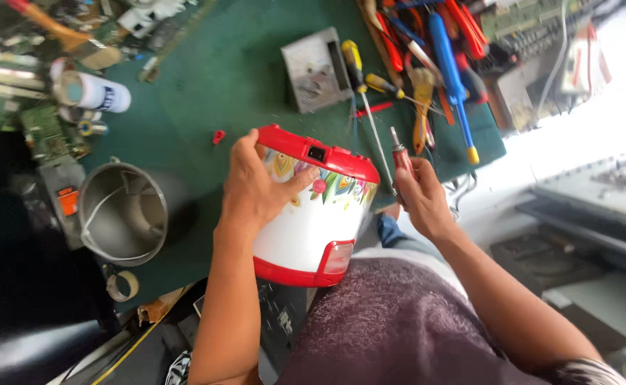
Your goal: The person uses a screwdriver to remove screws from the bottom and sides of a red and white rice cooker. They rotate the appliance to access different screw locations and eventually lift the bottom cover off to reveal the internal components.
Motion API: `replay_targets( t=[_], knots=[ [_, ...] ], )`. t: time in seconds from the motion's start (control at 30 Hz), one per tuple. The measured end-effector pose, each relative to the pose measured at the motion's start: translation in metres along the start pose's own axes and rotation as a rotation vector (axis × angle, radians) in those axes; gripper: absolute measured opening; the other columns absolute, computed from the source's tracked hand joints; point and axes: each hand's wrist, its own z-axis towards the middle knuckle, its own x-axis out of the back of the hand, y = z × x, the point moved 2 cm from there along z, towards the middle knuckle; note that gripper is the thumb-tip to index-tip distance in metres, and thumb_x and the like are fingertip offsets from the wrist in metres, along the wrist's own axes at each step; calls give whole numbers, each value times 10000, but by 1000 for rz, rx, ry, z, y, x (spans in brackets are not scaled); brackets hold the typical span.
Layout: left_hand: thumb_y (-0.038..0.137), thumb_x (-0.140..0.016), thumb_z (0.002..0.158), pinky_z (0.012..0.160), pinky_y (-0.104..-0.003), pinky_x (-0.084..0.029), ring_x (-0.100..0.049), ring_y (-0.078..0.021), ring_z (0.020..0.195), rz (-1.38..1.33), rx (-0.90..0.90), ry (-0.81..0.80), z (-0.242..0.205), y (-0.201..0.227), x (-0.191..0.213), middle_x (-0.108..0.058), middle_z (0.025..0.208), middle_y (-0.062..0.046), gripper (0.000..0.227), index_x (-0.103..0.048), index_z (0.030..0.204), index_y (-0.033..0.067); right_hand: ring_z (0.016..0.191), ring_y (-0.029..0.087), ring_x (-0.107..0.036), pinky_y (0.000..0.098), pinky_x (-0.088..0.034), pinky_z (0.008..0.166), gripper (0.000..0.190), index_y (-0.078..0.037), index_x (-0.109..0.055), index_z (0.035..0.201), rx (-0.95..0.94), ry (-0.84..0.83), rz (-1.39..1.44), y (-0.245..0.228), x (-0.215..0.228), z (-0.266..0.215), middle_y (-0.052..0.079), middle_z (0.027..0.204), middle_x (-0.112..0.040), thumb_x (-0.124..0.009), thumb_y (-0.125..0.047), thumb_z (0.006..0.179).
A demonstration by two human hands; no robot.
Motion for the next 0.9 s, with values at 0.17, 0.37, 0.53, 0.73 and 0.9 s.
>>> replay_targets(
  t=[0.17, 0.37, 0.53, 0.73, 0.9],
  knots=[
    [772, -839, 765, 1156, -623, -418, -530, -531, 1395, 44, -48, 69, -12, 18, -15, -480, 1491, -365, 1229, -321, 1557, -14, 618, 286, -647, 395, -530, 611, 341, -118, -716, 1283, 166, -49, -441, -70, 35, -76, 116, 741, -690, -697, -342, 1028],
    [757, -849, 787, 1195, -637, -372, -500, -529, 1444, 84, -50, 78, -15, 24, -21, -432, 1569, -391, 1214, -297, 1570, 14, 804, 383, -772, 465, -605, 739, 424, -203, -733, 1311, 330, -37, -674, -100, 35, -109, 121, 942, -790, -821, -298, 907],
    [742, -871, 795, 1199, -638, -369, -495, -521, 1443, 101, -100, 101, -21, 35, -23, -415, 1555, -389, 1203, -272, 1559, 30, 820, 426, -767, 488, -616, 705, 373, -177, -725, 1329, 400, -85, -694, -119, 26, -109, 153, 980, -775, -751, -213, 959],
    [738, -876, 784, 1211, -638, -352, -482, -532, 1461, 71, -78, 95, -22, 36, -19, -407, 1559, -397, 1204, -281, 1559, 36, 898, 398, -754, 486, -614, 725, 335, -165, -754, 1326, 622, -61, -792, -129, 15, -113, 138, 1088, -747, -733, -162, 992],
    [719, -885, 801, 1201, -643, -367, -510, -522, 1440, 69, -79, 97, -18, 30, -17, -415, 1552, -392, 1192, -279, 1567, 36, 845, 351, -745, 414, -601, 700, 273, -166, -804, 1264, 819, -29, -850, -132, 12, -111, 142, 1062, -735, -720, -142, 1005]
  ],
)
